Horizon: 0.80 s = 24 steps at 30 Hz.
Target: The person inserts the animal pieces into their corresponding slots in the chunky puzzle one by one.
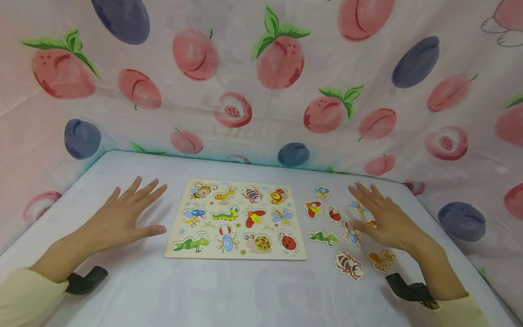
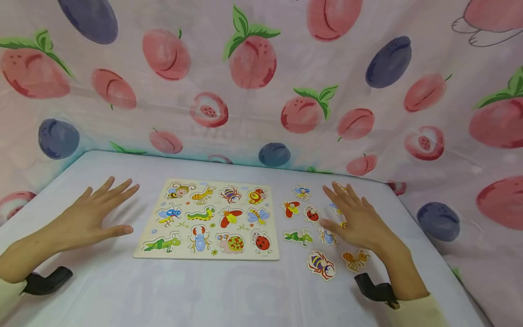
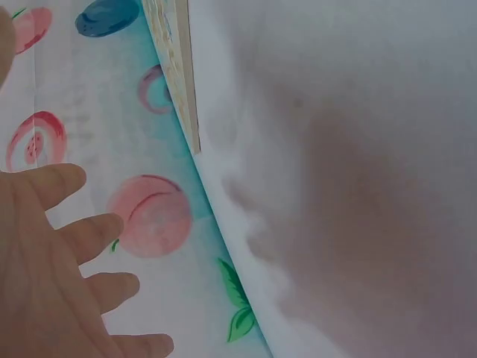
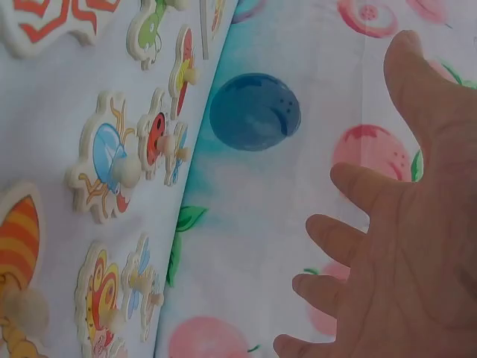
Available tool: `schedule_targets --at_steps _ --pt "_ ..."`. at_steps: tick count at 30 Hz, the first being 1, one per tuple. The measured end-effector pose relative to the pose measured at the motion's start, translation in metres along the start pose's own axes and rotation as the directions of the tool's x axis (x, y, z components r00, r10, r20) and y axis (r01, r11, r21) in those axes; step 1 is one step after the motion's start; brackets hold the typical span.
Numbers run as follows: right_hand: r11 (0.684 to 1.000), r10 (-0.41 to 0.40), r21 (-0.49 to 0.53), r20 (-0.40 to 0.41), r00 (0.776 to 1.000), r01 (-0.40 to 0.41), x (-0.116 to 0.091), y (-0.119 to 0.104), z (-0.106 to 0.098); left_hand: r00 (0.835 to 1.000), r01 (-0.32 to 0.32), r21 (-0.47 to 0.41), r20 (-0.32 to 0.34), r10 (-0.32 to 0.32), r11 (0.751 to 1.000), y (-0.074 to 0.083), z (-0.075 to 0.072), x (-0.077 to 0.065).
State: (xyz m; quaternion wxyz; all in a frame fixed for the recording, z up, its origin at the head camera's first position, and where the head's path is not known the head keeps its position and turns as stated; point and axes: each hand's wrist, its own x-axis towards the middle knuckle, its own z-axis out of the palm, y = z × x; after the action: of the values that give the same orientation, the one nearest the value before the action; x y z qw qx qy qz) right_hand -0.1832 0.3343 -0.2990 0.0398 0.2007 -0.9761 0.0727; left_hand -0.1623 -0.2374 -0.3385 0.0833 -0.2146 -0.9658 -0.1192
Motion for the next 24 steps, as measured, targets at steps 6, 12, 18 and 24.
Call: schedule_targets --at_steps 6,12,18,24 --pt "1.0 0.003 0.015 -0.011 1.0 -0.003 -0.005 0.012 -0.002 0.999 0.024 -0.009 0.031 -0.024 1.0 0.002 0.003 0.004" --pt "0.997 0.066 0.035 -0.003 0.998 -0.066 -0.014 0.023 -0.005 0.998 0.04 -0.026 0.045 -0.039 0.999 0.004 0.004 0.009" --pt "0.99 0.113 0.079 0.033 0.993 -0.116 -0.021 0.032 -0.005 0.997 0.066 -0.089 0.047 -0.062 0.994 0.004 0.006 0.014" --pt "0.975 0.166 0.145 0.036 0.986 -0.169 -0.024 0.04 0.003 0.989 0.133 -0.159 0.086 -0.12 0.978 0.002 0.008 0.018"
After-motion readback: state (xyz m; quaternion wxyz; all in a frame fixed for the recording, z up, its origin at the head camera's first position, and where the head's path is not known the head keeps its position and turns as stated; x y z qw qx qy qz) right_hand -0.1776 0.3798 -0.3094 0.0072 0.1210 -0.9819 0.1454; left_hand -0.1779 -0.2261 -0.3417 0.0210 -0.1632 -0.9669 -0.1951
